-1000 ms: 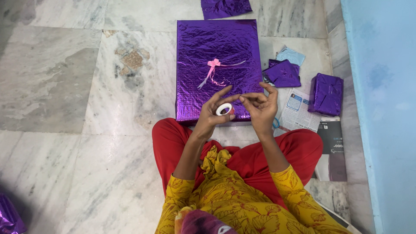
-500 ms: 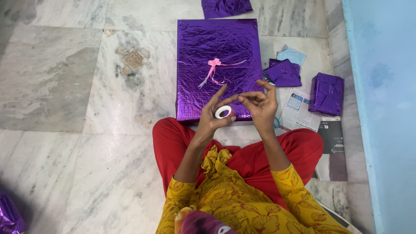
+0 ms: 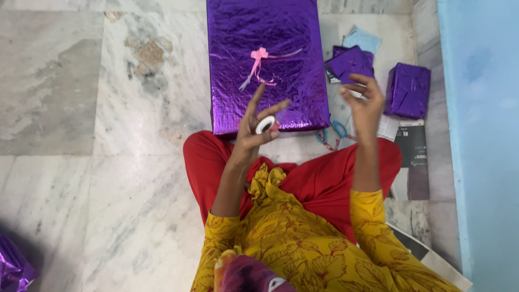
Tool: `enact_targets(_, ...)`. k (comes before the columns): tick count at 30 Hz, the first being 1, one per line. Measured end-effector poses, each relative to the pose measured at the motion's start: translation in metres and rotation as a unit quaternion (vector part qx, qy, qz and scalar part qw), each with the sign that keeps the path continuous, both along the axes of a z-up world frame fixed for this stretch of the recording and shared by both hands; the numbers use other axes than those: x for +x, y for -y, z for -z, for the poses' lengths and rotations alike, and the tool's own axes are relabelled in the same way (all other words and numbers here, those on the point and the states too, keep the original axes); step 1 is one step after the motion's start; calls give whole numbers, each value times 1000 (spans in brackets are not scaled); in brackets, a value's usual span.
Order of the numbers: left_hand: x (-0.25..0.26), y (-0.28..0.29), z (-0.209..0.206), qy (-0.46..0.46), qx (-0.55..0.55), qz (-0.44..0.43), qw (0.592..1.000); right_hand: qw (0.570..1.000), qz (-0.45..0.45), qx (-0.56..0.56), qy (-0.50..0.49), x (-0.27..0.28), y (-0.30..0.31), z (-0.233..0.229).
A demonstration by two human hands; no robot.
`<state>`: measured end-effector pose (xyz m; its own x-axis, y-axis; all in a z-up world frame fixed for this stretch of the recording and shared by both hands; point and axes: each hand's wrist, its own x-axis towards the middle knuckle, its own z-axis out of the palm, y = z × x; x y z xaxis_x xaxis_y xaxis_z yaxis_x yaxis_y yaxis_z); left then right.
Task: The person wraps a rectangular box with purple foil paper, smoothing the surface and securing edges with tape. They then tie a pink ribbon around the box and attach it with tape.
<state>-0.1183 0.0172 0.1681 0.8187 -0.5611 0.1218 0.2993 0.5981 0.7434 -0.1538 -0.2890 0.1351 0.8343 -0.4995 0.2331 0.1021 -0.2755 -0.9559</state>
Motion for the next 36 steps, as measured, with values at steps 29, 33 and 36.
enact_targets(29,7,15,5,-11,-18,-10,1000,908,89,30,-408,-18,73,210)
enact_targets(33,9,9,5,-8,-4,-21,1000,974,168,5,-155,-30,66,181)
enact_targets(36,12,11,3,-18,-20,-14,1000,984,78,125,-103,-40,65,134)
